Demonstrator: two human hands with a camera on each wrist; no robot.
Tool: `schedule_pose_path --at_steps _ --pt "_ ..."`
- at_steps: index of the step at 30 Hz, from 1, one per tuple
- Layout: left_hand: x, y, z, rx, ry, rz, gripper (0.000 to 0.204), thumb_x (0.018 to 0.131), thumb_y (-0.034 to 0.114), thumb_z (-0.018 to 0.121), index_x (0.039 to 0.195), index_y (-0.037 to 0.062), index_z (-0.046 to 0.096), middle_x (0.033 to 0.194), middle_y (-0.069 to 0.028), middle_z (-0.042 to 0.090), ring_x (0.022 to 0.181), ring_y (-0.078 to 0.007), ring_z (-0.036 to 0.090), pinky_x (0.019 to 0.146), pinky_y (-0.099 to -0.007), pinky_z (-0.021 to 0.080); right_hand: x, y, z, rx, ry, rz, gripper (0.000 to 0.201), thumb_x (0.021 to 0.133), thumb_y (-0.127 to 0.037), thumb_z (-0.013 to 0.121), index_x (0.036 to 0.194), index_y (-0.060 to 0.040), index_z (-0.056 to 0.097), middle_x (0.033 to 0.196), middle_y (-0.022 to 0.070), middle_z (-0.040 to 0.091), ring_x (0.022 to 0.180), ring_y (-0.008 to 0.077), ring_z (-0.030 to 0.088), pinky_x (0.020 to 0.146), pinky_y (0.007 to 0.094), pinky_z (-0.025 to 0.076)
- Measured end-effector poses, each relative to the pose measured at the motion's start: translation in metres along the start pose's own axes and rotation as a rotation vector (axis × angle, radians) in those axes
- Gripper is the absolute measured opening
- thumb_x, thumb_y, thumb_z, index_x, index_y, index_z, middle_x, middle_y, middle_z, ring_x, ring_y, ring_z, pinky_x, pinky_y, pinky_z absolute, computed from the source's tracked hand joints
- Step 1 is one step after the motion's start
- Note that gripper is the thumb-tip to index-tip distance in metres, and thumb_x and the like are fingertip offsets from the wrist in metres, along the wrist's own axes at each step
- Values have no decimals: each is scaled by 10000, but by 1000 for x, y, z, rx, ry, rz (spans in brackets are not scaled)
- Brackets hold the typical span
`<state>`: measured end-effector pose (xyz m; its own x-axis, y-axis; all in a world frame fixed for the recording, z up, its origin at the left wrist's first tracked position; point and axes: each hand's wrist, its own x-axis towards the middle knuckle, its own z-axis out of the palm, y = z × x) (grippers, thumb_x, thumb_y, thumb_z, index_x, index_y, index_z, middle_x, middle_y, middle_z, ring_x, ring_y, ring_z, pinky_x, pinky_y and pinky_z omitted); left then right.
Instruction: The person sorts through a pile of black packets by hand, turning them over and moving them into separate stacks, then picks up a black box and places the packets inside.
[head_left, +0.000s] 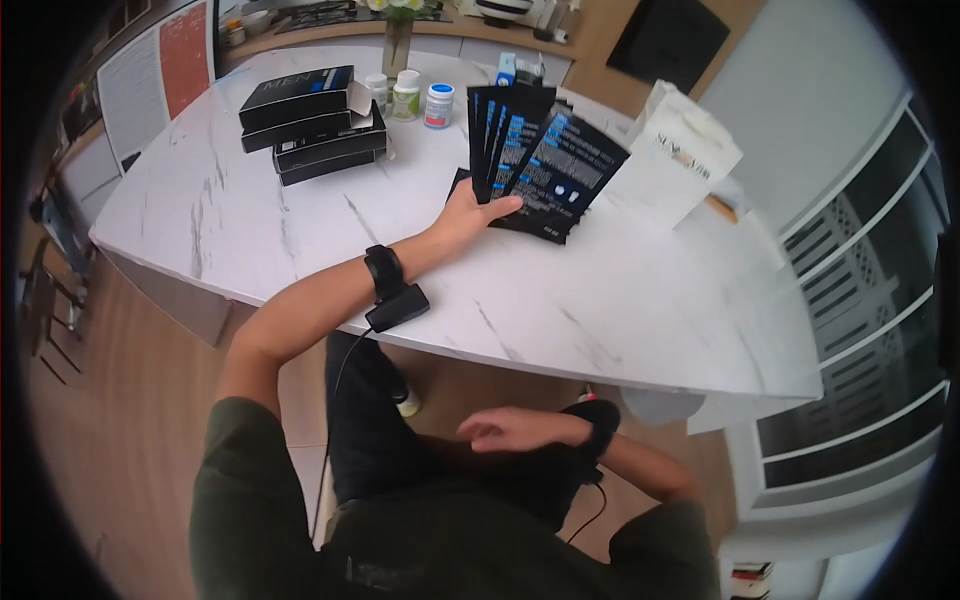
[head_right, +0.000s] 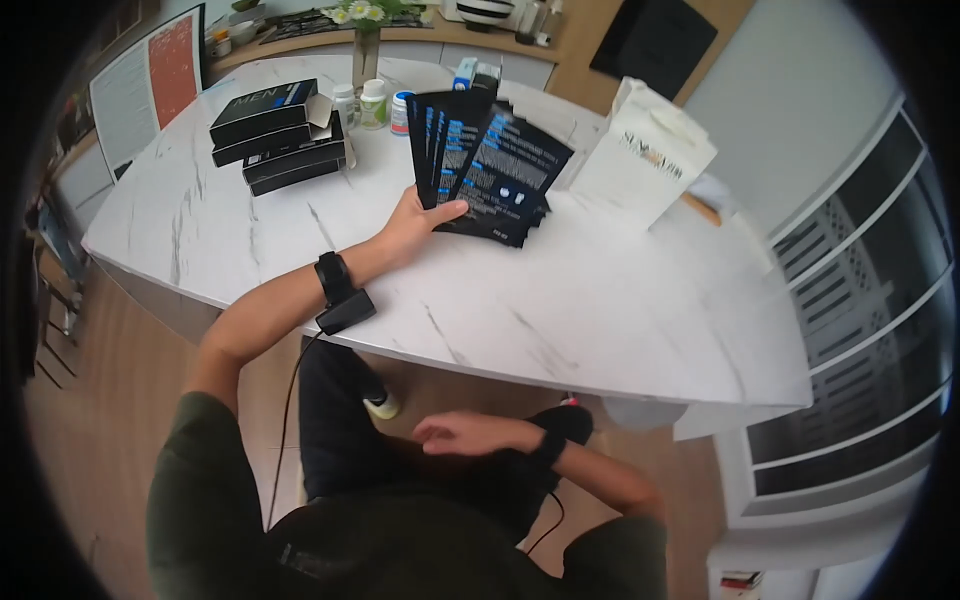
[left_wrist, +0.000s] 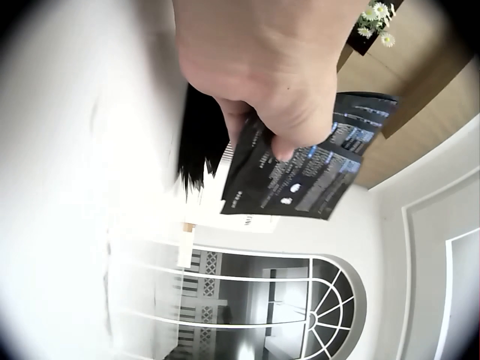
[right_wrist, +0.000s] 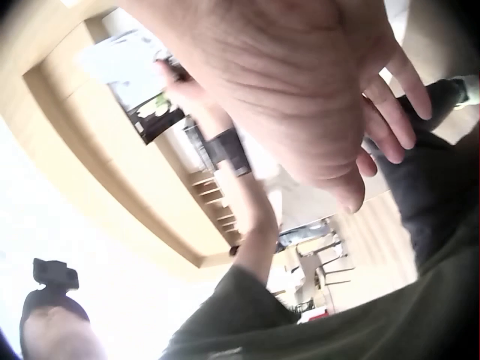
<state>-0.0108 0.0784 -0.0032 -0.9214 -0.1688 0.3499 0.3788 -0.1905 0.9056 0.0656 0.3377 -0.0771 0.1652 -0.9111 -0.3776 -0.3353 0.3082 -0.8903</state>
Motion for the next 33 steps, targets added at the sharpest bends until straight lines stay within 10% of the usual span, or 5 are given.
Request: schedule_pose_path --at_steps 5,13,21,33 --pt "7 -4 -5 -59 44 56 232 881 101 623 1091 6 598 1005 -52 655 907 -106 593 830 -260 471 -77 -151 -72 -194 178 -168 382 872 -150 635 1214 -26 516 1153 80 581 1050 168 567 837 287 486" --pt "13 -6 -2 -47 54 96 232 875 112 637 1076 3 594 1005 -60 661 885 -115 613 817 -261 487 -45 -137 -266 532 1374 -664 338 937 -406 530 1051 -90 564 1045 18 572 1005 117 505 859 326 378" --pt "21 -12 -10 35 106 98 236 859 91 656 1073 5 604 966 -41 663 876 -103 598 796 -254 479 50 -66 -236 727 1096 -763 446 910 -289 600 1262 -58 454 1228 47 539 1142 176 509 967 354 415" --pt "12 -5 -2 -110 -17 -64 329 949 277 544 1137 10 583 1064 -53 639 934 -108 593 839 -270 477 50 -50 -217 501 1242 -708 354 877 -207 658 1141 7 559 1087 58 615 943 116 584 830 247 460"
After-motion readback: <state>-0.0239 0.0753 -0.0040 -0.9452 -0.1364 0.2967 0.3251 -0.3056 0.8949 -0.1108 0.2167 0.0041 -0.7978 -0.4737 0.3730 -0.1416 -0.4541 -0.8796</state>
